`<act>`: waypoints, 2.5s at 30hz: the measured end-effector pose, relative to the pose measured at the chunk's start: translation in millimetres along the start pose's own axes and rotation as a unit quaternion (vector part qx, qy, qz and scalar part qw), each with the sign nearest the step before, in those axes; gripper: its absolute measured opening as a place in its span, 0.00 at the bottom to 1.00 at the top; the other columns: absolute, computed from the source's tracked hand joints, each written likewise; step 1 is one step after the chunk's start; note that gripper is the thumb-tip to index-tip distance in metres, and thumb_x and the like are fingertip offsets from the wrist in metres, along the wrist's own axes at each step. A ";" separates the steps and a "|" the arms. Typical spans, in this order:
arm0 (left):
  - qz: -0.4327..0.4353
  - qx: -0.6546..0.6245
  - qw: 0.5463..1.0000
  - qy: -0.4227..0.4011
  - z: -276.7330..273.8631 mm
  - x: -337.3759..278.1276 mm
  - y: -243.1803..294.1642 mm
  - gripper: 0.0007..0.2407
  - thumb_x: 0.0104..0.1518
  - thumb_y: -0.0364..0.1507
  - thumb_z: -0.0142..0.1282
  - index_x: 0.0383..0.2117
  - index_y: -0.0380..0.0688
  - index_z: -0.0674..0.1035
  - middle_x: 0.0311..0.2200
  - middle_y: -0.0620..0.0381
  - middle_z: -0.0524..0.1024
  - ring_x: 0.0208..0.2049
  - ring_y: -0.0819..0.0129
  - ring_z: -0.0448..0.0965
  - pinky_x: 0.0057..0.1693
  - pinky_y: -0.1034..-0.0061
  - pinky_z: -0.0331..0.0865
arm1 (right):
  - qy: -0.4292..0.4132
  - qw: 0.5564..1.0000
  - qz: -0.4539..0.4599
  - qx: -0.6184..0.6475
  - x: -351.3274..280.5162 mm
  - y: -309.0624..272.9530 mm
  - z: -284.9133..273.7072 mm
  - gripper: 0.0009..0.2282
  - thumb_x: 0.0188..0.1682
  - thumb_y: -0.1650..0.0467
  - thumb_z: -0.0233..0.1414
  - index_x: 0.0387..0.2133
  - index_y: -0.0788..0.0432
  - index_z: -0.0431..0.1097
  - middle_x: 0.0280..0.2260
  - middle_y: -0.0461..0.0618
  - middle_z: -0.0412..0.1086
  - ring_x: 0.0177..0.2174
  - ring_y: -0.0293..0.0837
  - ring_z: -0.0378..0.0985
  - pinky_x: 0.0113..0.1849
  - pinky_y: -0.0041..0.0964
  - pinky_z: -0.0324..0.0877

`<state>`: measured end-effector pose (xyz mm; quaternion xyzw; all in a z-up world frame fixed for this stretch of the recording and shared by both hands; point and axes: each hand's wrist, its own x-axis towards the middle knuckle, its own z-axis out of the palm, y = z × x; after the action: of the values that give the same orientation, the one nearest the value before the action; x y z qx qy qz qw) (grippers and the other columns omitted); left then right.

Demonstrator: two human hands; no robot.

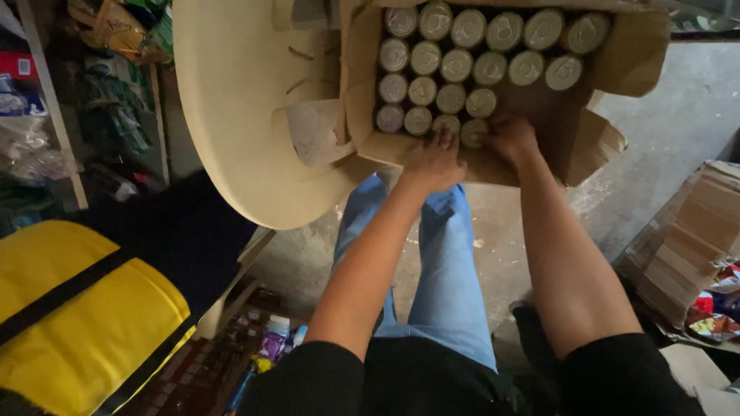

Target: Packing various canned food items from a retail shelf into a cardboard box.

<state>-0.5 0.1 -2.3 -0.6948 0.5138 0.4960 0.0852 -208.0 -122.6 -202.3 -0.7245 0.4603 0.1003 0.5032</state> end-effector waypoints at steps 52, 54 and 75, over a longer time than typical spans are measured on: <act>0.469 -0.068 0.453 0.755 -537.8 -413.0 393.9 0.26 0.55 0.19 0.55 0.62 0.46 0.65 0.60 0.39 0.60 0.64 0.38 0.62 0.69 0.55 0.60 | 0.553 0.592 -0.583 -0.059 -378.1 -664.6 -591.2 0.19 0.50 0.81 0.55 0.55 0.65 0.62 0.50 0.61 0.65 0.48 0.54 0.74 0.50 0.44 0.74; 0.451 -0.068 0.459 0.763 -570.6 -409.1 399.6 0.27 0.53 0.19 0.56 0.62 0.45 0.64 0.60 0.38 0.61 0.64 0.37 0.61 0.69 0.55 0.60 | 0.562 0.612 -0.552 -0.075 -354.1 -681.1 -618.1 0.25 0.50 0.74 0.63 0.57 0.68 0.59 0.50 0.64 0.68 0.49 0.59 0.73 0.48 0.46 0.72; 0.377 -0.167 0.480 0.774 -719.8 -391.6 469.3 0.32 0.53 0.43 0.64 0.60 0.37 0.68 0.48 0.38 0.72 0.54 0.41 0.71 0.59 0.52 0.65 | 0.522 0.800 -0.282 -0.093 -304.4 -706.9 -631.8 0.33 0.49 0.59 0.59 0.60 0.67 0.53 0.46 0.73 0.70 0.47 0.70 0.73 0.47 0.58 0.68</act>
<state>65.7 -420.2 840.7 -0.5380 0.4918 -0.1820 -0.6599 -35.4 -420.0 732.3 -0.8083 0.4175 -0.3966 0.1226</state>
